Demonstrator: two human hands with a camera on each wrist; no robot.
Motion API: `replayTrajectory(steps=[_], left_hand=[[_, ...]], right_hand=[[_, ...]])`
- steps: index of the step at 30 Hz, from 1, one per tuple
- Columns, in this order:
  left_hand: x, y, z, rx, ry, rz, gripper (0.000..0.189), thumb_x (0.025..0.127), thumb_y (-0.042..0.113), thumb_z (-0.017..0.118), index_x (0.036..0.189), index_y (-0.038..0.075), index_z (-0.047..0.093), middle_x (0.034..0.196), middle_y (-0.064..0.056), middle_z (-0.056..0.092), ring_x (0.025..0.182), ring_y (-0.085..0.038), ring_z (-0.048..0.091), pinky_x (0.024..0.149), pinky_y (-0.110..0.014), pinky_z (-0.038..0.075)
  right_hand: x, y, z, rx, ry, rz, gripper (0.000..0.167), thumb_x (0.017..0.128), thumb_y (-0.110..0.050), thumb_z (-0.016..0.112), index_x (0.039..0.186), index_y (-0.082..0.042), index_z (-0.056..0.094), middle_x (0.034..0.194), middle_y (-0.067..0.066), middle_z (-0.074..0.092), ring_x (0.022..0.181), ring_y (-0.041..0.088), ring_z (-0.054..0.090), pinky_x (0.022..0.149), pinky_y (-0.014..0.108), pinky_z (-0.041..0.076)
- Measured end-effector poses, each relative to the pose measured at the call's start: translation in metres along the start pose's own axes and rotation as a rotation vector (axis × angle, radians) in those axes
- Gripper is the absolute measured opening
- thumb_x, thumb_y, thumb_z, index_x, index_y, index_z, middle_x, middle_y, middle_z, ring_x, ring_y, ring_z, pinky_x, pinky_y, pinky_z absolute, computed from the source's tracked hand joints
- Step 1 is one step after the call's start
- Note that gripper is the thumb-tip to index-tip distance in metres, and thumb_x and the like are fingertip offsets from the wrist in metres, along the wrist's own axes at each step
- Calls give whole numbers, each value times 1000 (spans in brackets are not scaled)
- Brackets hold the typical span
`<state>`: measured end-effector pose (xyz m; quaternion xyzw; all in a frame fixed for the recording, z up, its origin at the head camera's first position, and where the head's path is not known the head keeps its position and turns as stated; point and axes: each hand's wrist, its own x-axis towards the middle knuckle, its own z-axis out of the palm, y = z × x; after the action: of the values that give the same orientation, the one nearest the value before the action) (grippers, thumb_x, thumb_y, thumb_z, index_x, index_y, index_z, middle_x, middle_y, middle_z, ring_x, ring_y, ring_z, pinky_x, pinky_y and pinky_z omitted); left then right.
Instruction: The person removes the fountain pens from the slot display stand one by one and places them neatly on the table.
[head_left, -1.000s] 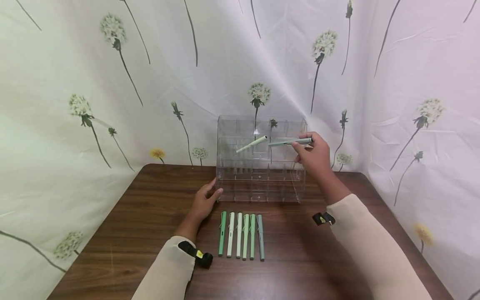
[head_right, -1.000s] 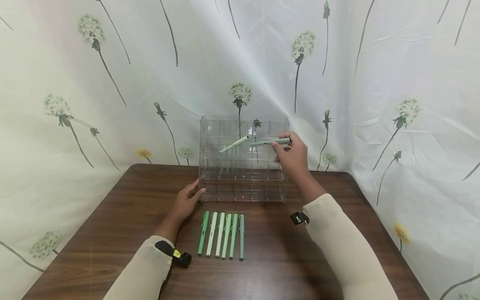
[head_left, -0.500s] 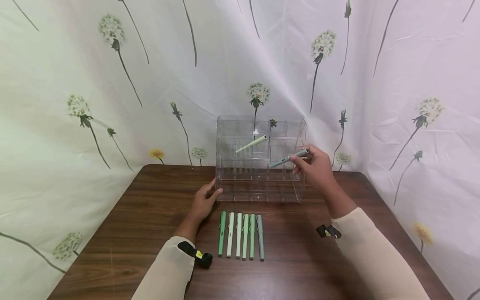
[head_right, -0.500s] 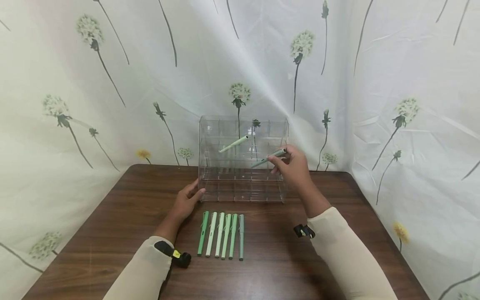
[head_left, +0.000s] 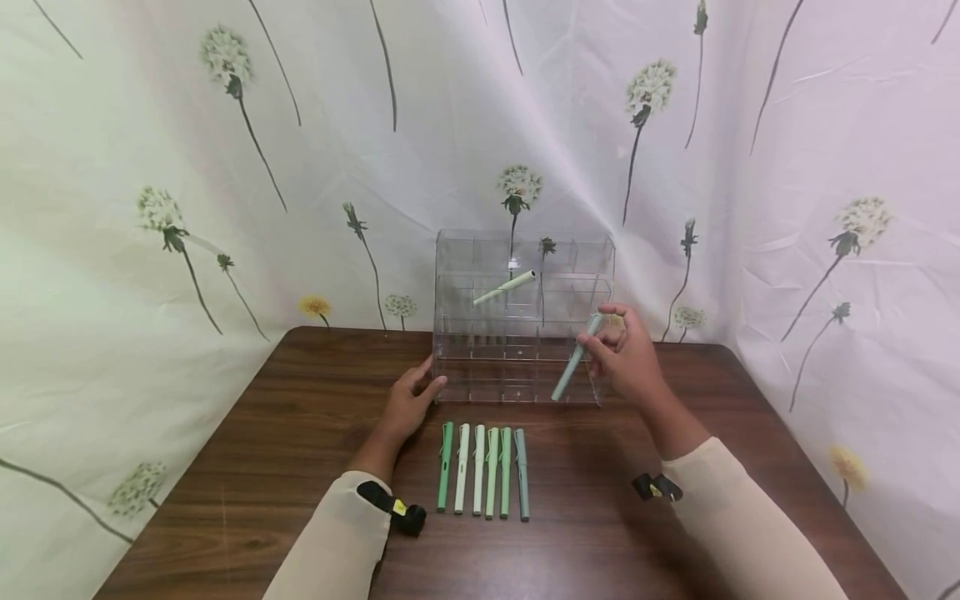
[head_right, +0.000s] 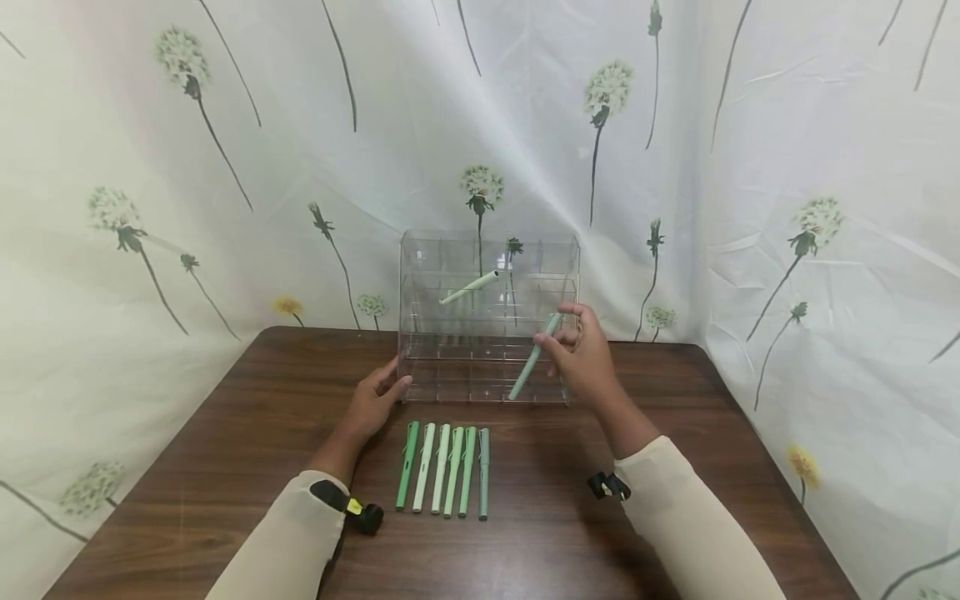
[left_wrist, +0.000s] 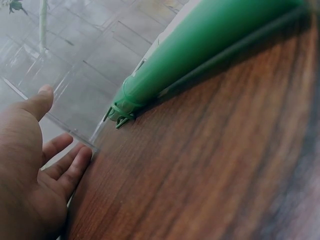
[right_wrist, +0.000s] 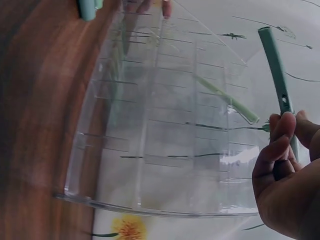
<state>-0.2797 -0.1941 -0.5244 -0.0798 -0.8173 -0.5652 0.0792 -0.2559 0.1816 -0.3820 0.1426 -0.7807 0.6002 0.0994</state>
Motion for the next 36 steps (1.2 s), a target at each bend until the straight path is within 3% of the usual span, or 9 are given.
replayTrajectory(steps=[3, 11, 19, 24, 30, 36], left_hand=[[0, 0, 0, 2, -1, 4, 66, 110, 34, 69, 168, 18, 44, 159, -25, 55, 139, -42, 61, 118, -59, 47], [0, -2, 0, -10, 5, 24, 65, 110, 33, 69, 168, 17, 44, 160, -25, 54, 141, -43, 61, 116, -59, 48], [-1, 1, 1, -3, 1, 25, 65, 111, 32, 67, 169, 15, 43, 158, -27, 55, 140, -43, 62, 116, -59, 48], [0, 0, 0, -10, 6, 25, 65, 110, 33, 69, 168, 16, 44, 158, -26, 55, 142, -43, 60, 119, -60, 47], [0, 0, 0, -29, 5, 21, 65, 110, 33, 69, 168, 16, 46, 157, -26, 56, 142, -43, 60, 119, -61, 46], [0, 0, 0, -23, -3, 21, 65, 110, 34, 68, 168, 17, 45, 155, -26, 57, 138, -42, 63, 116, -60, 48]], right_hand=[[-5, 7, 2, -3, -31, 24, 53, 105, -9, 75, 149, -5, 47, 79, -3, 75, 54, 14, 60, 53, 30, 53], [-19, 24, 14, -55, -133, 103, 52, 104, -13, 77, 152, -10, 55, 83, 3, 78, 58, 33, 66, 53, 36, 55], [-32, 34, 23, -22, -190, 159, 52, 103, -12, 78, 150, -6, 55, 84, 1, 78, 56, 17, 64, 58, 36, 59], [-38, 42, 27, -9, -207, 171, 51, 102, -11, 79, 147, -3, 57, 85, 7, 77, 57, 16, 63, 58, 38, 59], [-44, 52, 34, 3, -247, 220, 49, 100, -13, 82, 143, -3, 59, 82, 2, 77, 57, 16, 63, 58, 37, 58], [-50, 60, 37, 7, -316, 251, 51, 97, -8, 82, 142, 1, 59, 84, 7, 79, 58, 18, 65, 58, 35, 59]])
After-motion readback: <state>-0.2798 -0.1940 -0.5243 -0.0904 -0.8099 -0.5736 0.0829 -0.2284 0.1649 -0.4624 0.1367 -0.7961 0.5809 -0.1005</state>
